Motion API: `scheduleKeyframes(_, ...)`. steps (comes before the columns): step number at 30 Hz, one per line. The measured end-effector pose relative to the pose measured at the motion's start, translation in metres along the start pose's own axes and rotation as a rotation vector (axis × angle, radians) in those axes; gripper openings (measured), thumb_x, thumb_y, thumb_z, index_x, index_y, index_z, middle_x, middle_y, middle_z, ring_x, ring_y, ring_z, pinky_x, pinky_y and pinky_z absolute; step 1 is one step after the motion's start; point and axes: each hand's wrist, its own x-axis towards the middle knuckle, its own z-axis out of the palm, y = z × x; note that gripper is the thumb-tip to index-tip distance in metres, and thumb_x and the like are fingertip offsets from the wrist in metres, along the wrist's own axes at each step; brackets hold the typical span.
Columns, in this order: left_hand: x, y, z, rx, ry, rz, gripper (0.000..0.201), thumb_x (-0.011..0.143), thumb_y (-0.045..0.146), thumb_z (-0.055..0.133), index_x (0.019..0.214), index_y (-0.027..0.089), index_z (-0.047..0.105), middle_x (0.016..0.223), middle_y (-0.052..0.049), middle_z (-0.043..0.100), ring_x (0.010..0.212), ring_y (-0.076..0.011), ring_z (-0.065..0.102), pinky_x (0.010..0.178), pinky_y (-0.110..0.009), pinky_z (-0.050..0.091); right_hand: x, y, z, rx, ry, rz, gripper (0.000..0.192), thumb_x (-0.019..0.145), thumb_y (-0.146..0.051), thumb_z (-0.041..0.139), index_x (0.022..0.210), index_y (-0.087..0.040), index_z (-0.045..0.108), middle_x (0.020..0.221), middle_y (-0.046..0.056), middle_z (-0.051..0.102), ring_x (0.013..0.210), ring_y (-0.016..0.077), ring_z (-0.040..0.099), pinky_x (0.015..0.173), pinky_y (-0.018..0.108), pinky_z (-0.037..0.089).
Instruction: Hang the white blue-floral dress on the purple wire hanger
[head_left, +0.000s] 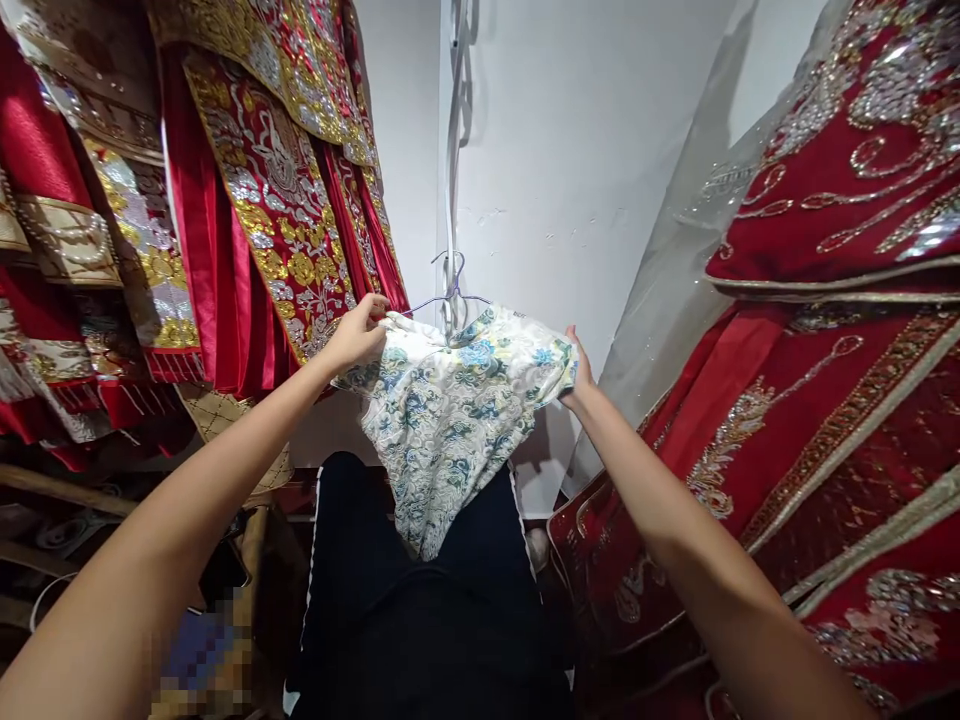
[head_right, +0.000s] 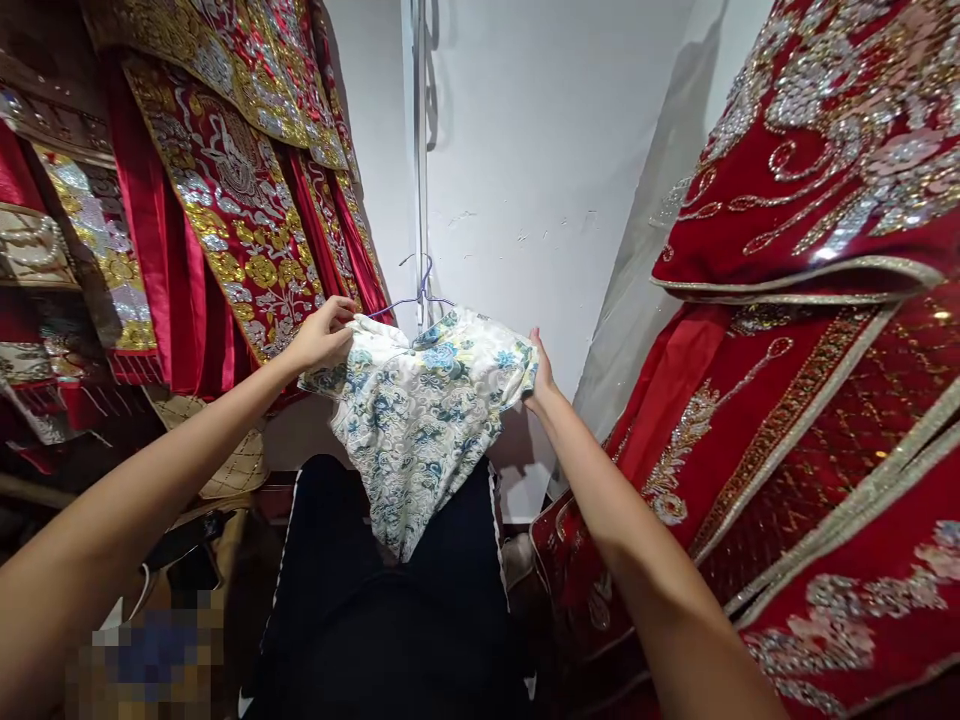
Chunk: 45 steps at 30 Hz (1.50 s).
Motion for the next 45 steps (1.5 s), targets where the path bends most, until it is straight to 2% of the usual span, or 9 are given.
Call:
scheduleKeyframes(5,0.011,0.007,0.01,0.041,0.174,0.018,0.03,0.079,0.013,0.047,0.104,0.017,0.063,0.096,-0.007,0.07,0.088,-0.0213,0.064,0.081,-0.034,0.051,-0.001,-0.031,-0.005,0.044,-0.082,0.063,0.059,0.074,-0.074,0.06,0.09,-0.018,0.069,0.071,0.009,0.07,0.075,0.028,0.07,0.065,0.037,0.054)
scheduleKeyframes(9,0.026,0.025,0.01,-0.014,0.136,0.078,0.043,0.083,0.015,0.048,0.125,0.018,0.056,0.119,-0.012,0.067,0.111,-0.0258,0.063,0.093,-0.04,0.051,0.0,-0.057,0.0,0.02,-0.113,0.034,0.021,0.06,-0.029,0.079,0.069,-0.017,0.065,0.059,0.003,0.063,0.057,0.0195,0.061,0.054,0.029,0.047)
scheduleKeyframes(15,0.029,0.066,-0.002,0.013,0.08,0.119,0.055,0.092,0.041,0.051,0.143,0.021,0.039,0.143,-0.016,0.053,0.128,-0.0317,0.052,0.107,-0.052,0.041,-0.022,-0.065,0.007,0.111,0.057,-0.124,0.008,0.063,-0.02,0.066,0.07,-0.018,0.063,0.064,-0.001,0.059,0.056,0.0138,0.054,0.053,0.025,0.045)
scheduleKeyframes(22,0.03,0.101,0.021,-0.298,-0.272,-0.264,0.035,0.084,0.043,0.061,0.105,0.015,0.062,0.105,-0.015,0.069,0.08,-0.0262,0.07,0.068,-0.041,0.057,-0.121,-0.052,0.071,-0.472,-0.626,-0.196,0.044,0.086,-0.034,0.062,0.128,-0.024,0.054,0.102,0.004,0.063,0.09,0.0218,0.06,0.077,0.035,0.053)
scheduleKeyframes(25,0.018,0.104,0.026,-0.306,-0.393,-0.272,0.007,0.072,0.018,0.066,0.07,0.015,0.059,0.081,-0.011,0.069,0.076,-0.0251,0.069,0.066,-0.037,0.056,-0.142,-0.034,0.086,-0.552,-0.816,-0.151,0.046,0.089,-0.041,0.06,0.131,-0.026,0.049,0.104,0.005,0.064,0.091,0.0219,0.061,0.08,0.035,0.054)
scheduleKeyframes(28,-0.005,0.103,0.009,-0.372,-0.507,-0.222,0.012,0.066,0.009,0.061,0.074,0.017,0.058,0.081,-0.008,0.07,0.076,-0.0232,0.069,0.062,-0.033,0.057,-0.131,-0.018,0.08,-0.565,-1.016,-0.128,0.03,0.093,-0.046,0.055,0.114,-0.025,0.058,0.101,0.004,0.066,0.088,0.0202,0.064,0.081,0.034,0.054)
scheduleKeyframes(32,-0.028,0.101,-0.029,-0.361,-0.524,-0.261,0.026,0.067,0.01,0.066,0.09,0.021,0.062,0.087,-0.007,0.073,0.072,-0.0224,0.071,0.06,-0.034,0.06,-0.096,0.005,0.069,-0.745,-0.706,-0.421,0.054,0.088,-0.045,0.062,0.136,-0.025,0.046,0.132,0.012,0.055,0.117,0.0281,0.057,0.099,0.045,0.048)
scheduleKeyframes(37,-0.032,0.103,-0.05,-0.454,-0.461,-0.299,0.026,0.075,0.011,0.063,0.099,0.02,0.059,0.091,-0.009,0.071,0.089,-0.0312,0.072,0.072,-0.048,0.061,-0.061,0.026,0.085,-1.139,-0.278,-0.81,0.105,0.078,-0.033,0.07,0.158,-0.03,0.002,0.163,0.013,0.011,0.15,0.0404,0.006,0.117,0.068,0.008)
scheduleKeyframes(45,-0.029,0.115,-0.042,-0.611,-0.335,-0.303,0.023,0.081,0.016,0.062,0.103,0.02,0.055,0.103,-0.008,0.069,0.102,-0.0329,0.07,0.082,-0.053,0.061,-0.001,0.011,0.09,-1.215,-0.331,-0.992,0.076,0.087,-0.042,0.056,0.153,-0.021,0.024,0.13,0.016,0.05,0.122,0.0343,0.045,0.105,0.05,0.033)
